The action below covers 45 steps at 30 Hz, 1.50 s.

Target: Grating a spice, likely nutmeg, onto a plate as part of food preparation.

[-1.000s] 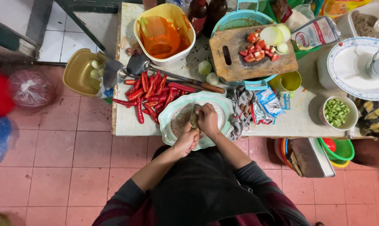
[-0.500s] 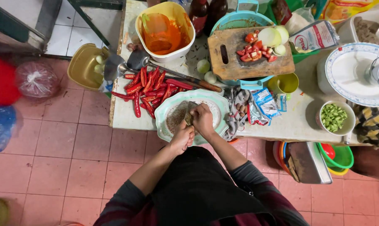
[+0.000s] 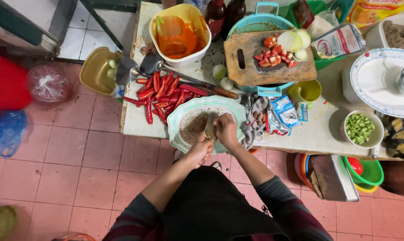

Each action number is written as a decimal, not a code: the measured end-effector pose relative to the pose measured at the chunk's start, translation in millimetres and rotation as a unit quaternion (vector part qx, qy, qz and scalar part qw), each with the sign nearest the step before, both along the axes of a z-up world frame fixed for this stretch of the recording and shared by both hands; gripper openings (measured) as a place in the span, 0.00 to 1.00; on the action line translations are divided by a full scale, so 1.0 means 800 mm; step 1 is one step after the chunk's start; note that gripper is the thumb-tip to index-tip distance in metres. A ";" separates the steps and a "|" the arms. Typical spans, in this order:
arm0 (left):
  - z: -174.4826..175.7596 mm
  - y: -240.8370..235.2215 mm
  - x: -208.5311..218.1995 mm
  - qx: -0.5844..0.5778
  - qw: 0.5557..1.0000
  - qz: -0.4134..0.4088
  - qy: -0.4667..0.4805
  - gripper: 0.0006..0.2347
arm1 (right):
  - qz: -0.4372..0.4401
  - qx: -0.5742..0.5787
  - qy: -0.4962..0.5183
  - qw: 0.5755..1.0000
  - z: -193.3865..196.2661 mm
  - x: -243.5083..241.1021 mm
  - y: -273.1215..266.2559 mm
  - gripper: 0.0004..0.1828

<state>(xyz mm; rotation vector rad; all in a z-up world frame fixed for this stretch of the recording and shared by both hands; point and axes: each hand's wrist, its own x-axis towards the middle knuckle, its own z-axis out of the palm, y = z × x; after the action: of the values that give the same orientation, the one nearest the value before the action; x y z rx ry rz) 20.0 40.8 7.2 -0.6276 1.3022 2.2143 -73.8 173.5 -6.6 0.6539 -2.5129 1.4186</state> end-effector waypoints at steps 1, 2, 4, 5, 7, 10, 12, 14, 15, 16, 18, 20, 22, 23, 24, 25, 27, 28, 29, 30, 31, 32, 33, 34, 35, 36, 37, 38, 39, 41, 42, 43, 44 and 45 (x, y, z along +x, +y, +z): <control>0.012 -0.001 0.001 -0.002 1.000 -0.005 -0.003 0.03 | -0.005 -0.002 -0.003 1.000 -0.009 -0.001 -0.001 0.05; 0.025 -0.003 0.001 -0.011 1.000 -0.016 -0.018 0.04 | -0.043 -0.002 -0.012 0.999 -0.017 -0.002 -0.002 0.05; 0.036 -0.015 -0.013 -0.020 0.999 -0.031 -0.026 0.04 | -0.084 -0.003 -0.014 0.996 -0.022 -0.009 -0.011 0.05; 0.034 -0.021 -0.012 -0.013 0.999 -0.038 -0.027 0.05 | -0.078 0.005 -0.037 0.996 -0.020 0.003 -0.013 0.04; 0.027 -0.031 -0.012 -0.004 0.998 -0.048 -0.027 0.07 | -0.074 0.015 -0.060 0.995 -0.021 0.012 -0.021 0.03; 0.013 -0.045 -0.013 -0.028 0.996 -0.081 -0.005 0.04 | -0.091 0.014 -0.028 0.995 -0.021 0.012 -0.034 0.03; 0.005 -0.062 -0.021 -0.019 0.996 -0.088 -0.010 0.05 | -0.153 0.036 -0.025 0.987 -0.007 0.008 -0.044 0.04; 0.030 -0.071 -0.032 -0.021 0.995 -0.100 -0.011 0.05 | -0.125 0.003 0.006 0.992 0.001 0.014 -0.056 0.04; 0.041 -0.076 -0.026 -0.023 0.994 -0.101 -0.025 0.06 | -0.085 -0.028 0.026 0.996 0.003 0.029 -0.063 0.04; 0.032 -0.078 -0.021 -0.022 0.994 -0.105 -0.029 0.06 | -0.089 -0.027 0.021 0.995 -0.006 0.025 -0.060 0.04; 0.012 -0.085 -0.031 -0.004 0.992 -0.115 -0.044 0.06 | -0.183 -0.003 -0.055 0.981 -0.022 -0.005 -0.058 0.03; -0.010 -0.104 -0.035 -0.019 0.990 -0.137 -0.019 0.05 | -0.201 -0.028 -0.147 0.968 -0.023 -0.007 -0.051 0.04; -0.010 -0.120 -0.047 -0.032 0.987 -0.160 0.012 0.04 | -0.216 -0.055 -0.230 0.947 -0.034 -0.018 -0.034 0.06; 0.004 -0.128 -0.050 -0.038 0.988 -0.149 0.013 0.06 | -0.201 -0.182 -0.282 0.920 -0.043 -0.023 -0.021 0.05; 0.017 -0.136 -0.053 -0.045 0.989 -0.138 0.013 0.10 | -0.182 -0.306 -0.327 0.875 -0.053 -0.026 -0.009 0.07; 0.017 -0.142 -0.051 -0.043 0.989 -0.142 0.012 0.10 | -0.186 -0.307 -0.327 0.874 -0.054 -0.023 -0.004 0.07; 0.018 -0.154 -0.052 -0.038 0.990 -0.137 -0.003 0.06 | -0.151 -0.414 -0.359 0.823 -0.054 -0.022 0.005 0.10; 0.019 -0.153 -0.051 -0.037 0.990 -0.138 -0.002 0.06 | -0.152 -0.413 -0.358 0.824 -0.042 -0.014 -0.003 0.10; 0.020 -0.155 -0.050 -0.051 0.988 -0.147 -0.009 0.04 | -0.156 -0.417 -0.372 0.815 -0.031 -0.006 -0.014 0.07; 0.021 -0.156 -0.048 -0.066 0.985 -0.156 -0.015 0.03 | -0.159 -0.420 -0.387 0.805 -0.020 0.003 -0.024 0.04; 0.010 -0.156 -0.047 -0.066 0.986 -0.155 -0.014 0.03 | -0.159 -0.419 -0.386 0.806 -0.015 0.003 -0.034 0.04; -0.002 -0.155 -0.045 -0.051 0.986 -0.158 -0.012 0.02 | -0.166 -0.373 -0.365 0.837 -0.011 0.004 -0.044 0.04; -0.014 -0.154 -0.041 -0.037 0.986 -0.164 -0.014 0.03 | -0.175 -0.326 -0.343 0.863 -0.007 0.009 -0.053 0.06; -0.014 -0.153 -0.038 -0.036 0.985 -0.166 -0.015 0.03 | -0.177 -0.327 -0.344 0.863 -0.005 0.010 -0.058 0.06; -0.013 -0.153 -0.039 -0.029 0.985 -0.169 -0.015 0.02 | -0.160 -0.224 -0.270 0.922 -0.002 0.006 -0.064 0.05; -0.012 -0.152 -0.039 -0.021 0.985 -0.172 -0.015 0.02 | -0.141 -0.117 -0.192 0.964 0.002 0.003 -0.069 0.04; -0.014 -0.153 -0.039 -0.021 0.985 -0.173 -0.013 0.02 | -0.142 -0.117 -0.190 0.964 0.004 0.005 -0.075 0.04; -0.016 -0.154 -0.040 -0.002 0.985 -0.175 -0.008 0.03 | -0.161 -0.053 -0.134 0.976 0.006 0.007 -0.081 0.03; -0.018 -0.154 -0.042 0.017 0.984 -0.175 -0.001 0.04 | -0.177 0.012 -0.076 0.981 0.009 0.006 -0.087 0.03; 0.005 -0.153 -0.044 0.009 0.983 -0.181 -0.013 0.03 | -0.129 0.013 -0.014 0.991 0.012 0.021 -0.100 0.04; 0.016 -0.153 -0.044 0.001 0.982 -0.189 -0.030 0.03 | -0.080 0.014 0.043 0.996 0.013 0.029 -0.107 0.07; 0.007 -0.151 -0.043 0.001 0.982 -0.187 -0.032 0.03 | -0.078 0.014 0.041 0.996 0.005 0.027 -0.104 0.07; -0.001 -0.149 -0.042 -0.004 0.982 -0.187 -0.012 0.04 | -0.107 0.031 0.034 0.993 -0.004 0.026 -0.101 0.07; -0.010 -0.145 -0.043 -0.009 0.981 -0.191 0.010 0.04 | -0.139 0.048 0.029 0.989 -0.012 0.024 -0.096 0.07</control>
<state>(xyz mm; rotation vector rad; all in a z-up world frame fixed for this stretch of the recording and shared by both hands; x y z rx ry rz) -14.2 -75.6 -1.2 -0.3263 1.3271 1.9003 -54.7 96.5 -16.6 0.3362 -2.5202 1.1718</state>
